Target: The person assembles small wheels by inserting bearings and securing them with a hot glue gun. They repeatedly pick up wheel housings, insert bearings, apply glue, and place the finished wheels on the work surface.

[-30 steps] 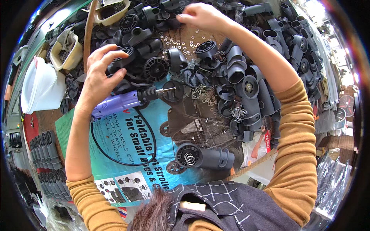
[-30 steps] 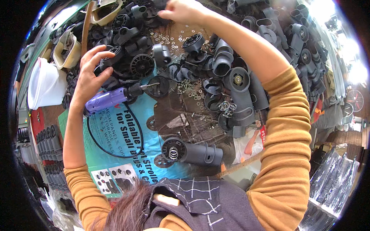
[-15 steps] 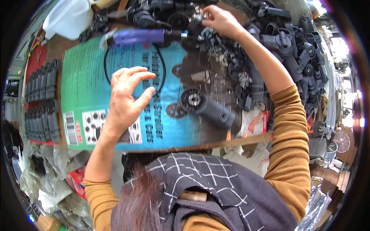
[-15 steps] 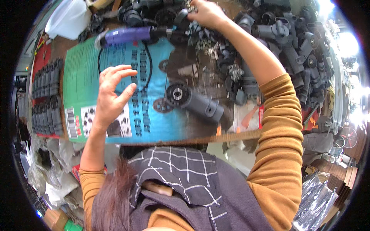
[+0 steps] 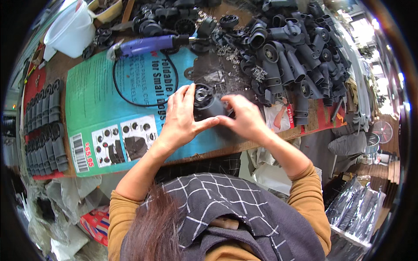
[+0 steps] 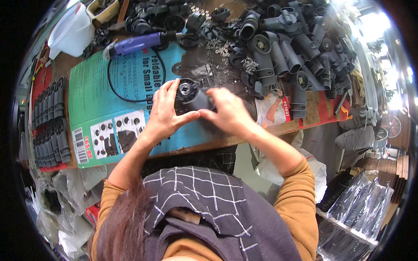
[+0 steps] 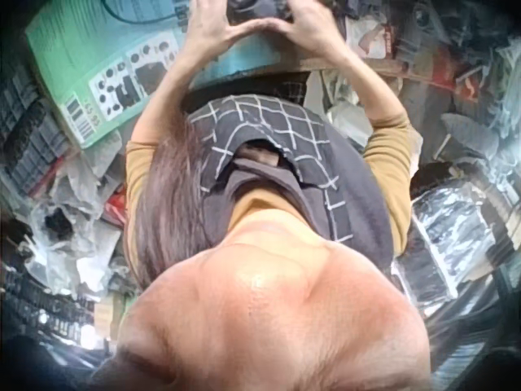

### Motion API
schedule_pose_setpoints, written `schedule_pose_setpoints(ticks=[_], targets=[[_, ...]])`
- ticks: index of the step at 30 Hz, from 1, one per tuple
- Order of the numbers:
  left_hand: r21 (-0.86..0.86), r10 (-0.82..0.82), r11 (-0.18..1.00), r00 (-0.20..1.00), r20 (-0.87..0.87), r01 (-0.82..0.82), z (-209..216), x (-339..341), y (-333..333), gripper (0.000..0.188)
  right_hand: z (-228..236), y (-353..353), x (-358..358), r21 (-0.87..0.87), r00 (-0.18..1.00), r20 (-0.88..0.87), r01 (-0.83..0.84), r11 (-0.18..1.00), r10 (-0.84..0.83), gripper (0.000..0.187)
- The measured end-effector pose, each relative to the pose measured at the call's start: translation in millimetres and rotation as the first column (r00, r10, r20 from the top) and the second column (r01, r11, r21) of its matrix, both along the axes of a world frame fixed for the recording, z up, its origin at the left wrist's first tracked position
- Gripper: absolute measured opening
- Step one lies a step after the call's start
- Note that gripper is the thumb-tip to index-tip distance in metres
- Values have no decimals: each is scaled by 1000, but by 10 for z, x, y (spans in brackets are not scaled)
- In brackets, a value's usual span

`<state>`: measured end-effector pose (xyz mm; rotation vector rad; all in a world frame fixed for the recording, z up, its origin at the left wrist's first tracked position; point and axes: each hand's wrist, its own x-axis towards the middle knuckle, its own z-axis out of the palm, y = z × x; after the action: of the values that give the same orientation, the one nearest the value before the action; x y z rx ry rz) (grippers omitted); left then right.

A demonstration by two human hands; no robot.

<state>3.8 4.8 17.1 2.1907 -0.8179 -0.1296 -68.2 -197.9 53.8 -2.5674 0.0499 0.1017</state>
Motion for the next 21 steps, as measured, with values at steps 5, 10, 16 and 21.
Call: schedule_pose_setpoints(ticks=[5,10,16,21], targets=[[-31,-36,999,998,-50,34,-14,258,71,100,225,-31,583,-51,994,104,-26,998,31,22],[-57,-124,991,989,-85,119,-64,241,92,99,34,-562,2192,-498,713,583,-65,865,390,42],[-238,-50,971,988,-149,13,125,301,219,87,229,-626,2293,-373,841,445,-140,917,309,27],[-659,-111,696,864,-491,-285,355,470,38,66,385,-60,1130,871,992,-78,118,477,-103,22]])
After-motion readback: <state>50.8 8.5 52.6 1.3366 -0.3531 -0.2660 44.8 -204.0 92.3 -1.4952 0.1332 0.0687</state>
